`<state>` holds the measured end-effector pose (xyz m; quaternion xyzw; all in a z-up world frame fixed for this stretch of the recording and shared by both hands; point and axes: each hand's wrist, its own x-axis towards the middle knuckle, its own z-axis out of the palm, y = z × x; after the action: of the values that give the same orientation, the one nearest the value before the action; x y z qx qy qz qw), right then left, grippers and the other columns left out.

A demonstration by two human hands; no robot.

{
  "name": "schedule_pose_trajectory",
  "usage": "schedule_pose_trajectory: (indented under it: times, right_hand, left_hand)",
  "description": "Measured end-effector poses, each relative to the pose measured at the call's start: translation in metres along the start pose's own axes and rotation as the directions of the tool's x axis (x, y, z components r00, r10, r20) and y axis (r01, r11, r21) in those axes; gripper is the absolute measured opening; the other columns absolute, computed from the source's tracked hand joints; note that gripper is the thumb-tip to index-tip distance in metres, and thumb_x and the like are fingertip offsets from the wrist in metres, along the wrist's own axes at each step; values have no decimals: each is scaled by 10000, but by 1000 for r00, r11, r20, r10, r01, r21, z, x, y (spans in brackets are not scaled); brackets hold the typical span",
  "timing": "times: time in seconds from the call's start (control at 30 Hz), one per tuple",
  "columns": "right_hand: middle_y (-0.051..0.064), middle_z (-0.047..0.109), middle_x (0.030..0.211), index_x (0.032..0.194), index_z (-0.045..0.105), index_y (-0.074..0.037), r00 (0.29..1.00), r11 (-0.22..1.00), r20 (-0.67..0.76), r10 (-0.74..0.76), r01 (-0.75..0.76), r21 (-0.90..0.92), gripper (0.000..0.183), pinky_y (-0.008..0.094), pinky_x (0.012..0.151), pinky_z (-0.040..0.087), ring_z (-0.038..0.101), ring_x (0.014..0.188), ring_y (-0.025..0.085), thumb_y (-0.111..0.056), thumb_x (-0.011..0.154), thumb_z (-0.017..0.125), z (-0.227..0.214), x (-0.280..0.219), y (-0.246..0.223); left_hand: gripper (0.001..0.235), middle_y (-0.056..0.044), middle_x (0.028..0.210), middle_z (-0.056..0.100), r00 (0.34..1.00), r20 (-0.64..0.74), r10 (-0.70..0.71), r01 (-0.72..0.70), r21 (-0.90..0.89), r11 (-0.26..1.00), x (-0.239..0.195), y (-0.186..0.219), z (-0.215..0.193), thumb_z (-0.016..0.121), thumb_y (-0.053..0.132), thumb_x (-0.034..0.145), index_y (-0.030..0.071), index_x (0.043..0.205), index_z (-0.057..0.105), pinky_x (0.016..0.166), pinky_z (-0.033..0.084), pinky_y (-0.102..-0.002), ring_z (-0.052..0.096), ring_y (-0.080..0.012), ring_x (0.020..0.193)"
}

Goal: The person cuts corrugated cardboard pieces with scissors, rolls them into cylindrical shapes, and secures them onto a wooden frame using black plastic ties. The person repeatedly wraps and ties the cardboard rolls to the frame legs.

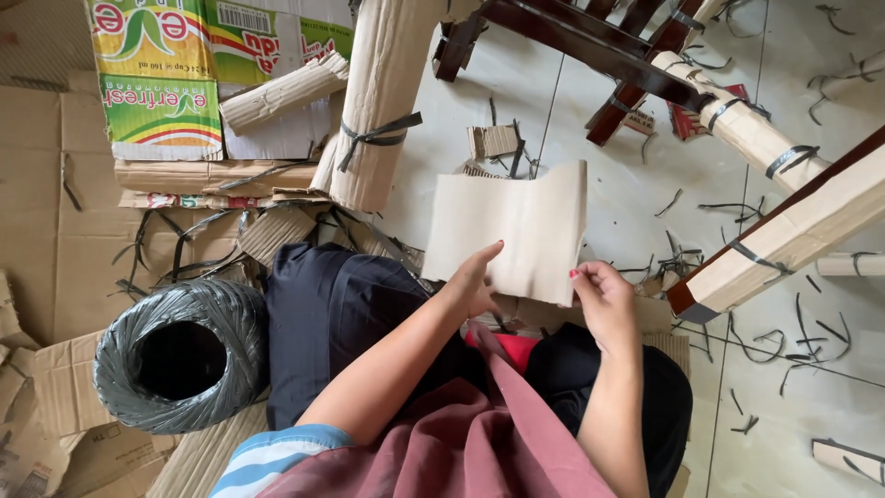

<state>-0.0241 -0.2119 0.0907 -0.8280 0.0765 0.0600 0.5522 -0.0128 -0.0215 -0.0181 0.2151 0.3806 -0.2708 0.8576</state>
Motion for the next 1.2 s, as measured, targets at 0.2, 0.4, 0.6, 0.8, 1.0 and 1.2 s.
schedule_pose_trajectory:
  times: [0.2, 0.4, 0.6, 0.8, 1.0, 1.2]
  right_hand:
    - [33, 682, 870, 1072, 645, -79, 996, 898, 92, -13, -29, 438, 86, 299, 696, 648, 713, 799, 98, -149, 1038, 606, -40, 8, 62]
    - [4, 636, 896, 996, 610, -104, 964, 615, -158, 214, -8, 788, 88, 264, 896, 584, 674, 879, 133, -54, 957, 672, 31, -29, -36]
    - [7, 582, 961, 1061, 564, -90, 994, 918, -97, 45, -3, 396, 104, 414, 801, 648, 566, 927, 125, -153, 1039, 643, 61, 2, 68]
    - [350, 73, 1662, 1594, 170, -25, 756, 635, 145, -638, 624, -456, 1095, 752, 1154, 35, 123, 1539, 521, -402, 825, 853, 57, -10, 61]
    - [174, 540, 1195, 1207, 407, -17, 601, 703, -378, -705, 519, -486, 755, 513, 1101, 365, 542, 1186, 382, -156, 751, 993, 48, 11, 41]
    - [131, 760, 1144, 1188, 749, -36, 653, 642, -166, -739, 610, -465, 210, 441, 911, 576, 730, 1040, 342, -154, 1109, 595, 46, 15, 34]
  left_hand:
    - [1318, -358, 1541, -72, 945, -248, 212, -249, -131, 960, -38, 3, 16, 948, 167, 774, 34, 1547, -112, 988, 202, -881, 33, -624, 1477]
    - [952, -224, 1373, 396, 860, -77, 504, -508, -214, 835, -16, 1, 12, 888, 91, 822, -10, 1546, 277, 1050, 441, -494, 475, -307, 1231]
    - [529, -361, 1309, 583, 557, 190, 809, -771, 481, 418, -34, 21, 11, 734, 58, 916, -25, 1342, 431, 1001, 520, -620, 569, -537, 1226]
    - [533, -350, 1239, 627, 609, 267, 747, -745, 515, 423, -83, 48, 32, 666, 52, 917, 31, 1382, 408, 837, 616, -564, 665, -547, 1056]
    - [537, -345, 1206, 656, 646, 316, 694, -651, 703, 287, -89, 45, 33, 626, 112, 897, 46, 1388, 421, 823, 632, -554, 697, -515, 1031]
    - [646, -303, 1274, 656, 669, 450, 592, -736, 290, 612, -93, 35, 46, 729, 226, 960, 84, 1506, 415, 853, 632, -400, 719, -342, 1070]
